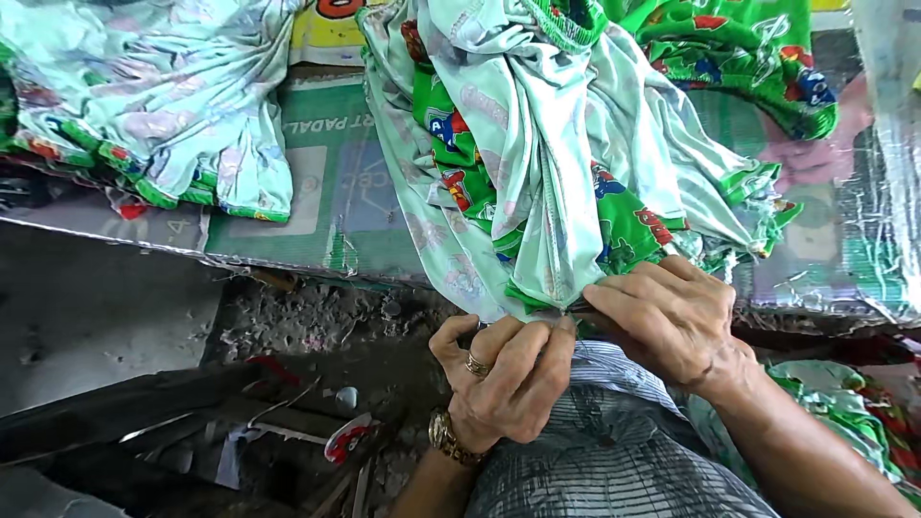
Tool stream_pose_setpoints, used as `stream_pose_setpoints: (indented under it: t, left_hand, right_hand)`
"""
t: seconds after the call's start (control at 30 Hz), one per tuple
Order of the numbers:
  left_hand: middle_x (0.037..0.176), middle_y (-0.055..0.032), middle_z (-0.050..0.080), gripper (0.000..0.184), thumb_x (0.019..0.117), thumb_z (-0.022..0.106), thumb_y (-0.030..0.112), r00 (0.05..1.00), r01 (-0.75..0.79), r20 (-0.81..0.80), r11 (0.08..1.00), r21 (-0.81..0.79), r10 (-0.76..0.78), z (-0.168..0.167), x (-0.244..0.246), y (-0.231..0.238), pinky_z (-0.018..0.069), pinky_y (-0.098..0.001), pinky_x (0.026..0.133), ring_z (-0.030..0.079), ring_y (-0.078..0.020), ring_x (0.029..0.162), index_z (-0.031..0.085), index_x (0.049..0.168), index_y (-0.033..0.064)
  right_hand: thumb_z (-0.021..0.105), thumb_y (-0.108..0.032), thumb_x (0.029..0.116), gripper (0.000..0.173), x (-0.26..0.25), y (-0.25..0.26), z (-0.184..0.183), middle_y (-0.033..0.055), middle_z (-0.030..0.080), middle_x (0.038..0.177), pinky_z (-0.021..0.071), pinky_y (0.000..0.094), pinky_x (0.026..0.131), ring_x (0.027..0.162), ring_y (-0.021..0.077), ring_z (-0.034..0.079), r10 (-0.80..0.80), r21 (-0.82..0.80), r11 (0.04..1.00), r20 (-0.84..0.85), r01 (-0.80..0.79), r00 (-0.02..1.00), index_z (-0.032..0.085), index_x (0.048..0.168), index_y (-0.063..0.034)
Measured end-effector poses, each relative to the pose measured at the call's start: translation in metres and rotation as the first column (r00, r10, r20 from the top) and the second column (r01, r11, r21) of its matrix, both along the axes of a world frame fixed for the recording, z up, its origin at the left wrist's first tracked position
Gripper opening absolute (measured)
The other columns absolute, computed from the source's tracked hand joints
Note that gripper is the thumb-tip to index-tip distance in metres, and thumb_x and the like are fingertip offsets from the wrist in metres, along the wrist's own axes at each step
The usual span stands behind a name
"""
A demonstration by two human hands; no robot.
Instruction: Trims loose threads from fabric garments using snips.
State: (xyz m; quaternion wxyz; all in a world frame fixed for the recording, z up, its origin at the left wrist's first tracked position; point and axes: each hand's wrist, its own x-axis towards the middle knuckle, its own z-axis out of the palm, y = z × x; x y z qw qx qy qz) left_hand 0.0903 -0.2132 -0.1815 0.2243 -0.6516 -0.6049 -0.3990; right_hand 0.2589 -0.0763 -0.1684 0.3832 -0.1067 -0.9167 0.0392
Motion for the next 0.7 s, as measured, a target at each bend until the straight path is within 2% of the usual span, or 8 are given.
stream_pose_setpoints:
  t: [0.2, 0.4, 0.47, 0.53, 0.57, 0.63, 0.67, 0.7]
  left_hand:
    - [0.095, 0.0008, 0.063, 0.011, 0.0979, 0.065, 0.021, 1.0, 0.015, -0.008, 1.0, 0.007, -0.015, 0.001, 0.004, 0.004, 0.0313, -0.0399, 0.104, 0.055, -0.0137, 0.093, 0.07, 0.106, 0.0161]
    - [0.096, 0.0013, 0.065, 0.009, 0.0994, 0.062, 0.018, 1.0, 0.025, 0.011, 1.0, 0.015, -0.025, 0.001, 0.004, 0.006, 0.0312, -0.0397, 0.104, 0.056, -0.0129, 0.095, 0.069, 0.105, 0.0164]
    - [0.097, 0.0005, 0.064, 0.01, 0.1005, 0.06, 0.019, 0.999, 0.048, 0.018, 0.998, -0.033, -0.047, 0.006, 0.002, -0.001, 0.033, -0.0391, 0.102, 0.057, -0.0137, 0.094, 0.068, 0.107, 0.0169]
    - [0.094, 0.0002, 0.065, 0.01, 0.103, 0.057, 0.023, 0.998, 0.056, 0.017, 0.98, -0.193, -0.054, 0.02, -0.013, -0.019, 0.0382, -0.0391, 0.1, 0.059, -0.0141, 0.091, 0.065, 0.107, 0.0178]
    - [0.087, -0.0012, 0.066, 0.014, 0.1036, 0.058, 0.027, 0.999, 0.048, 0.022, 0.948, -0.316, -0.043, 0.028, -0.025, -0.029, 0.0428, -0.0408, 0.095, 0.062, -0.0158, 0.084, 0.067, 0.101, 0.0162]
    - [0.07, -0.0051, 0.067, 0.04, 0.1042, 0.053, 0.041, 0.998, -0.051, -0.06, 0.804, -0.592, 0.019, 0.041, -0.051, -0.043, 0.053, -0.0458, 0.073, 0.066, -0.022, 0.065, 0.07, 0.084, 0.0111]
    - [0.068, -0.0074, 0.067, 0.049, 0.104, 0.049, 0.047, 0.992, -0.113, -0.113, 0.743, -0.66, 0.05, 0.044, -0.059, -0.044, 0.0537, -0.047, 0.061, 0.067, -0.0256, 0.06, 0.071, 0.083, 0.0088]
    - [0.07, -0.0087, 0.068, 0.049, 0.1045, 0.048, 0.046, 0.989, -0.146, -0.121, 0.738, -0.659, 0.088, 0.046, -0.061, -0.043, 0.052, -0.0467, 0.059, 0.067, -0.0272, 0.062, 0.072, 0.086, 0.0081]
  right_hand:
    - [0.059, -0.014, 0.1019, 0.011, -0.009, -0.001, 0.003, 0.008, 0.066, 0.077, 0.0373, 0.0344, 0.057, 0.061, 0.0202, 0.053, 0.043, 0.033, 0.999, -0.029, -0.042, 0.999, 0.068, 0.105, -0.0072]
    - [0.06, -0.011, 0.1009, 0.01, -0.011, 0.002, 0.0, 0.0071, 0.067, 0.076, 0.0371, 0.0338, 0.057, 0.061, 0.0192, 0.054, 0.068, 0.004, 0.998, -0.025, -0.068, 0.997, 0.07, 0.101, -0.0071]
    - [0.062, -0.016, 0.1021, 0.013, -0.006, 0.0, 0.003, 0.0071, 0.068, 0.078, 0.0398, 0.0346, 0.057, 0.063, 0.0203, 0.058, 0.081, -0.073, 0.994, 0.048, -0.077, 0.996, 0.071, 0.102, -0.0075]
    - [0.058, -0.024, 0.105, 0.02, 0.007, -0.001, 0.015, 0.0058, 0.064, 0.076, 0.0426, 0.0344, 0.054, 0.063, 0.0197, 0.059, 0.186, -0.232, 0.963, 0.19, -0.14, 0.964, 0.069, 0.102, -0.0079]
    - [0.057, -0.028, 0.1053, 0.021, 0.014, 0.0, 0.021, 0.0043, 0.062, 0.077, 0.0433, 0.0328, 0.053, 0.063, 0.0176, 0.059, 0.279, -0.337, 0.921, 0.227, -0.194, 0.933, 0.067, 0.104, -0.0087]
    - [0.062, -0.034, 0.102, 0.026, 0.025, 0.003, 0.029, 0.0016, 0.065, 0.082, 0.0481, 0.0246, 0.058, 0.069, 0.0093, 0.061, 0.418, -0.533, 0.796, 0.144, -0.285, 0.897, 0.067, 0.11, -0.0096]
    - [0.065, -0.037, 0.1005, 0.03, 0.027, 0.005, 0.03, 0.0008, 0.066, 0.084, 0.05, 0.019, 0.062, 0.071, 0.0044, 0.061, 0.425, -0.593, 0.746, 0.073, -0.304, 0.902, 0.066, 0.113, -0.0094]
    - [0.068, -0.038, 0.099, 0.032, 0.025, 0.007, 0.03, -0.0004, 0.065, 0.084, 0.049, 0.0146, 0.063, 0.071, 0.0004, 0.059, 0.38, -0.614, 0.733, 0.012, -0.293, 0.925, 0.066, 0.113, -0.0092]
